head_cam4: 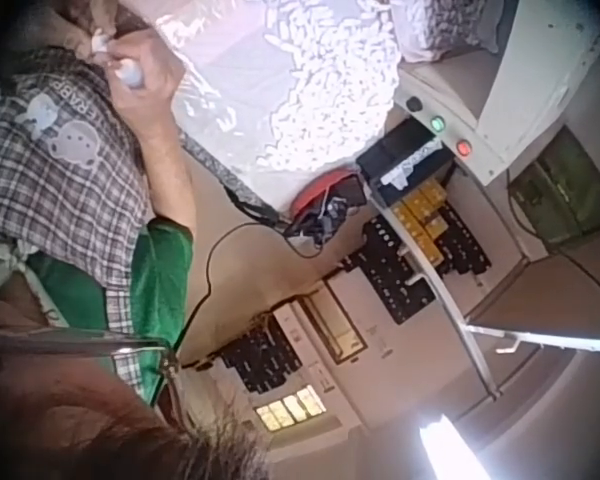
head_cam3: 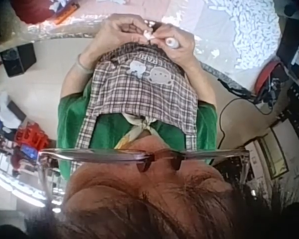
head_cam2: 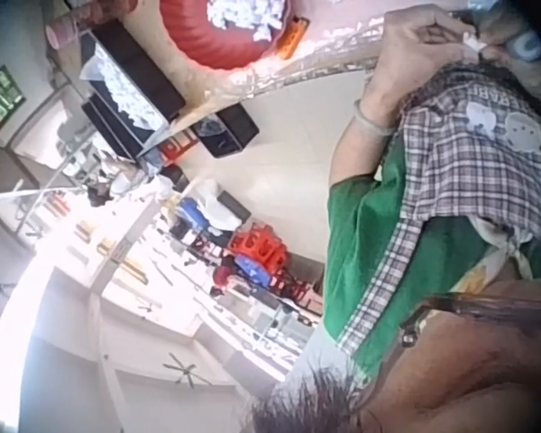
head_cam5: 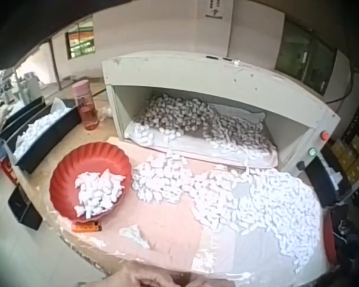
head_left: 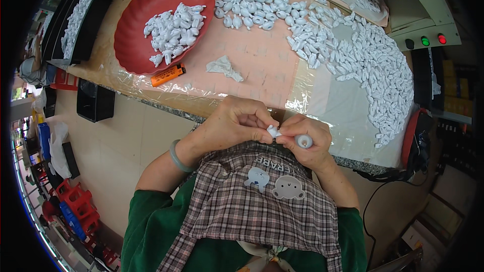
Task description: Applying glue to small white plastic components at a factory workbench.
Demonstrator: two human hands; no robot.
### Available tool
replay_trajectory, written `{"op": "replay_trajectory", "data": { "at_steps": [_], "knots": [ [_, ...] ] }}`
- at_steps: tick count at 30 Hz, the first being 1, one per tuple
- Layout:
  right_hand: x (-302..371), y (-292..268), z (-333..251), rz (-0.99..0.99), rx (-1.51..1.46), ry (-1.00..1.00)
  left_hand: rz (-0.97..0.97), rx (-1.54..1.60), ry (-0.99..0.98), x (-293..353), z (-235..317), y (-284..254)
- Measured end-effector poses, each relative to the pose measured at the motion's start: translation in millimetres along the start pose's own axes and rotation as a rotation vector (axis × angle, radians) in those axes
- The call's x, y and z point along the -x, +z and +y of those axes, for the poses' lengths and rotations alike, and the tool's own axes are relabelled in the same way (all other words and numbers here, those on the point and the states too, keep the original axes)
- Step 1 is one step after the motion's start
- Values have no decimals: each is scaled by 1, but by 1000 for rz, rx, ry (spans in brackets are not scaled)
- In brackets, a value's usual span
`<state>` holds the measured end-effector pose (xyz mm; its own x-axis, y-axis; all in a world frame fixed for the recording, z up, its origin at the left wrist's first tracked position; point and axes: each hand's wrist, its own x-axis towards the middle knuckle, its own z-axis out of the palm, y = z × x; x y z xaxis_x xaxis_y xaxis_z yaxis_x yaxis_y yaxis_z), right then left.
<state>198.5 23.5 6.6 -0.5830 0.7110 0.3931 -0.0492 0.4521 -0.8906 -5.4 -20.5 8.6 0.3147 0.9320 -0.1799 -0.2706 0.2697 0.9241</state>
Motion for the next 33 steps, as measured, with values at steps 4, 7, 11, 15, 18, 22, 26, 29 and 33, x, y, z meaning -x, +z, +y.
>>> {"op": "replay_trajectory", "data": {
  "at_steps": [4, 7, 11, 15, 18, 22, 26, 29, 33],
  "knots": [
    [0, 0, 0, -5, -8, 5, -7, 11, 1, 0, 0, 0],
    [1, 1, 1, -6, -16, 12, -9, 18, -3, 0, 2, 1],
    [1, 1, 0, -6, -15, 26, -14, 37, -20, 0, 0, 0],
    [2, 1, 1, -8, -11, 32, -16, 44, -31, 0, -1, -1],
    [3, 1, 3, -12, -14, 35, -14, 23, -38, 0, -1, -1],
    [3, 1, 4, -18, -24, 45, -18, 18, -49, -1, -2, -2],
    [5, 1, 5, -15, -29, 76, -26, 6, -52, -3, -3, -4],
    [6, 3, 7, 15, -47, 100, -28, 3, -56, -3, -4, -4],
    [5, 2, 10, 29, -38, 81, -2, 24, -27, -4, -4, -2]
  ]
}}
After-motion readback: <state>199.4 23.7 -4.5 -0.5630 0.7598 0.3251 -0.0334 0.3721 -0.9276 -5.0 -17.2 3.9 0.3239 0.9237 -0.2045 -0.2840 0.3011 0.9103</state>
